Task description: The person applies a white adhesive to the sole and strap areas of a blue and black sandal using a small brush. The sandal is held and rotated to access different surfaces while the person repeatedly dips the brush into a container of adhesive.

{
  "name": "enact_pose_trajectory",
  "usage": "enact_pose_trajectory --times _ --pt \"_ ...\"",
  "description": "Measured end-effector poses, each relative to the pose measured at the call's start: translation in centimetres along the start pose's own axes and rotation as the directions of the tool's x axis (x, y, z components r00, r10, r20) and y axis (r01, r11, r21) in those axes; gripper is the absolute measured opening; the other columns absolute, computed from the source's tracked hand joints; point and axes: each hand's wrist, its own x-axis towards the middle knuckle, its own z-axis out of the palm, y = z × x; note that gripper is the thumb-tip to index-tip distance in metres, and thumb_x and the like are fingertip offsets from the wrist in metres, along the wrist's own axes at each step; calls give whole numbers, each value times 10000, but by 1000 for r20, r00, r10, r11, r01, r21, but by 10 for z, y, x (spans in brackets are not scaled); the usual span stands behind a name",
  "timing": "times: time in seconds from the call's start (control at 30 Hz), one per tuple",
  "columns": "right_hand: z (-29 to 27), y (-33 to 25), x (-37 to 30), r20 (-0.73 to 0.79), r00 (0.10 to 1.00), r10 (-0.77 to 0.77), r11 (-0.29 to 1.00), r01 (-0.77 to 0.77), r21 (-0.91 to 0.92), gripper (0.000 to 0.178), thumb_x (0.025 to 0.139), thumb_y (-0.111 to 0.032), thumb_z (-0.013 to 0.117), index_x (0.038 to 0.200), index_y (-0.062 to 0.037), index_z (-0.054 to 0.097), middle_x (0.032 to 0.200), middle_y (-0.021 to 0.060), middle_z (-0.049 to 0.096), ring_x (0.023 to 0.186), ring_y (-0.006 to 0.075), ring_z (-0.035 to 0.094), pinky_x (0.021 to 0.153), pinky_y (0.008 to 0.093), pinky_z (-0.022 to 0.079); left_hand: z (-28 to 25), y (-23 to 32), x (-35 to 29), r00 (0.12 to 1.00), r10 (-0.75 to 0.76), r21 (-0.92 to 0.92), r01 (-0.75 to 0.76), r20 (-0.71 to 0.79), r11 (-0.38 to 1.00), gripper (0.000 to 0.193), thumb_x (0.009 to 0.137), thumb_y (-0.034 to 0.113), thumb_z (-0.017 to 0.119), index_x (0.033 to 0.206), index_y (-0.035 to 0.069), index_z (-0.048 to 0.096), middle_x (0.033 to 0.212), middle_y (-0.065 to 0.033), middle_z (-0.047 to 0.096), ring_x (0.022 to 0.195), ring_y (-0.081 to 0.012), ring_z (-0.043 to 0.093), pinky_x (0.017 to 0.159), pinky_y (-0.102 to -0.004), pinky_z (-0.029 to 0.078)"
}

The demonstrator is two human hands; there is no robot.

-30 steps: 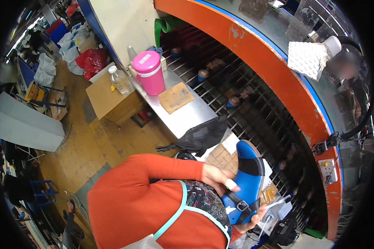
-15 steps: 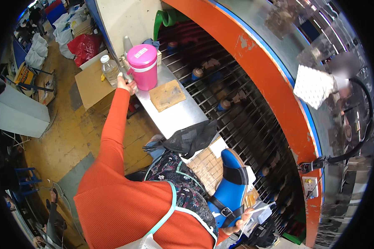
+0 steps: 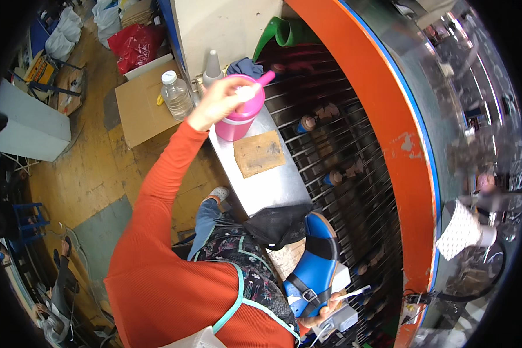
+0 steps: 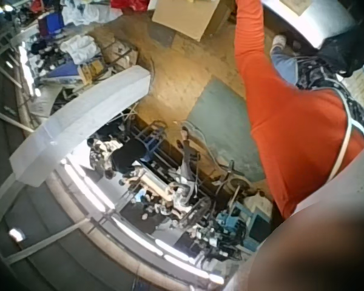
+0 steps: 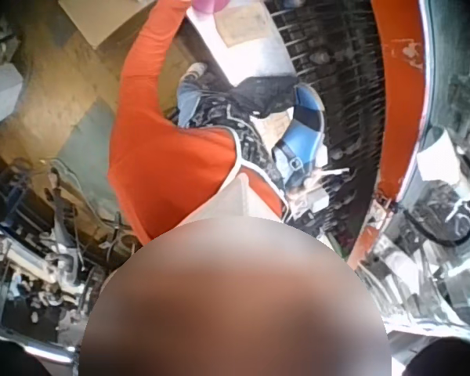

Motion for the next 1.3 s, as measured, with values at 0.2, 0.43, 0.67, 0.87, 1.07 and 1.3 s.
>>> enact_pose_trajectory --times 0.2,0.43,0.67,0.87,1.07,1.3 --pt "38 4 14 -46 999 7 1000 -9 -29 542 742 -435 703 1094 -92 473 1044 125 561 976 230 563 871 362 467 -4 12 8 997 -74 -179 70 -13 981 323 955 296 525 971 10 674 589 107 369 490 -6 281 445 -208 198" --pt "75 3 41 11 998 59 995 -59 76 464 744 -361 705 1030 -123 428 1171 230 542 1030 306 585 873 409 515 -98 63 -80 986 -26 -348 -33 -163 937 320 997 198 450 1095 -66 601 542 99 340 429 -7 248 400 -207 187" --pt "98 8 45 -203 979 27 1000 -26 11 440 747 -350 690 1030 -101 465 978 107 551 915 235 594 813 368 523 -161 120 -118 853 -2 116 73 -522 991 272 962 166 500 1016 -41 668 537 102 382 446 5 233 428 -209 137" --pt "89 26 47 -141 986 -86 993 74 -89 381 831 -360 566 1039 -48 499 908 146 569 801 271 599 703 397 523 -250 66 -63 638 178 254 28 -749 967 234 916 57 516 1041 -61 675 767 -5 621 597 -30 470 539 -189 352" --pt "24 78 58 60 743 -666 636 609 -474 409 916 -371 442 1048 5 533 838 185 587 686 306 603 593 425 523 -340 -28 12 520 246 208 -131 -818 969 234 891 16 523 1039 -68 684 970 -71 687 870 -115 623 790 -236 481" --pt "-57 125 98 151 763 -629 597 598 -535 399 930 -372 420 1103 -25 516 906 190 585 735 330 610 623 463 522 -361 -79 88 477 270 230 -142 -836 963 227 882 57 553 1017 -34 711 885 -33 680 717 -69 560 670 -216 443"
